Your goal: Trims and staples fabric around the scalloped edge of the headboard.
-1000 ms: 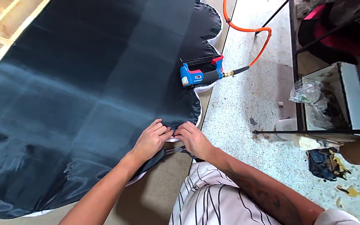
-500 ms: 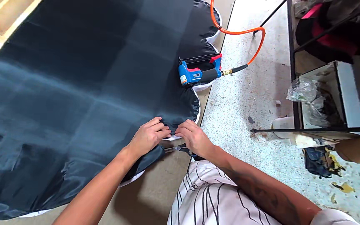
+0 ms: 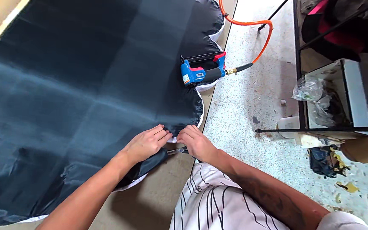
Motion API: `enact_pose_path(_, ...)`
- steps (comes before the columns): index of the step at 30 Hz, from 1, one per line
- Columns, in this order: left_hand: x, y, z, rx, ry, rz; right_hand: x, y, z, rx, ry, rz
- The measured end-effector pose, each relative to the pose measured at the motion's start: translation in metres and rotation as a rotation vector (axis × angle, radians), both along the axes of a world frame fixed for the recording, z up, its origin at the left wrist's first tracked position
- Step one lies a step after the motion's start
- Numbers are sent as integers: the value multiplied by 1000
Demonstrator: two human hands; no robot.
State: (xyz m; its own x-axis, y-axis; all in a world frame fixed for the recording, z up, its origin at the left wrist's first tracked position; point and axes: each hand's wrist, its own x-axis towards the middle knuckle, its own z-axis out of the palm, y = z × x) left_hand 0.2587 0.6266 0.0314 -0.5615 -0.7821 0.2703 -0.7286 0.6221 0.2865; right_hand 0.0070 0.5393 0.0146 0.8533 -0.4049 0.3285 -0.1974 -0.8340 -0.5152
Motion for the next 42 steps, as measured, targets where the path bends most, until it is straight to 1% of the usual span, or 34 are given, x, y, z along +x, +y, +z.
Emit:
enact_pose_path(2,-1,-2,1,-3,-4,7,2,-1,5,51,-25,-63)
enact_pose_path(6,-4,-4,-8,-20,93,33,6,-2,4,71,13,-122)
enact_pose_path(8,-7,-6,-11,-33,126,69,7,-2,2,44,9,-116)
enact_pose_path(12,-8,-9,-11,-71,120,124,6,-1,0,20,-7,-95)
enact_pose_path(18,-11,-12,-14,-160,113,107,12,-6,5,11,15,-137)
enact_pose_path(22,-11,-10,-14,-206,97,92,7,-6,5,11,29,-109)
enact_pose_path(25,-11,-7,-14,-198,59,58,7,-5,4,-3,-6,-107)
enact_pose_path(28,-9,-6,-13,-141,48,34,8,-4,5,-15,16,-100)
enact_pose_path(32,-6,-7,-13,-60,119,72,9,-3,4,-35,25,-97)
enact_pose_path(36,-10,-6,-18,-81,235,73,7,-3,-1,-32,-1,-58)
enact_pose_path(40,-15,0,-15,-165,170,58,6,-2,1,4,-12,-57)
enact_pose_path(42,-16,4,-15,-166,130,47,6,-3,2,8,-19,-46)
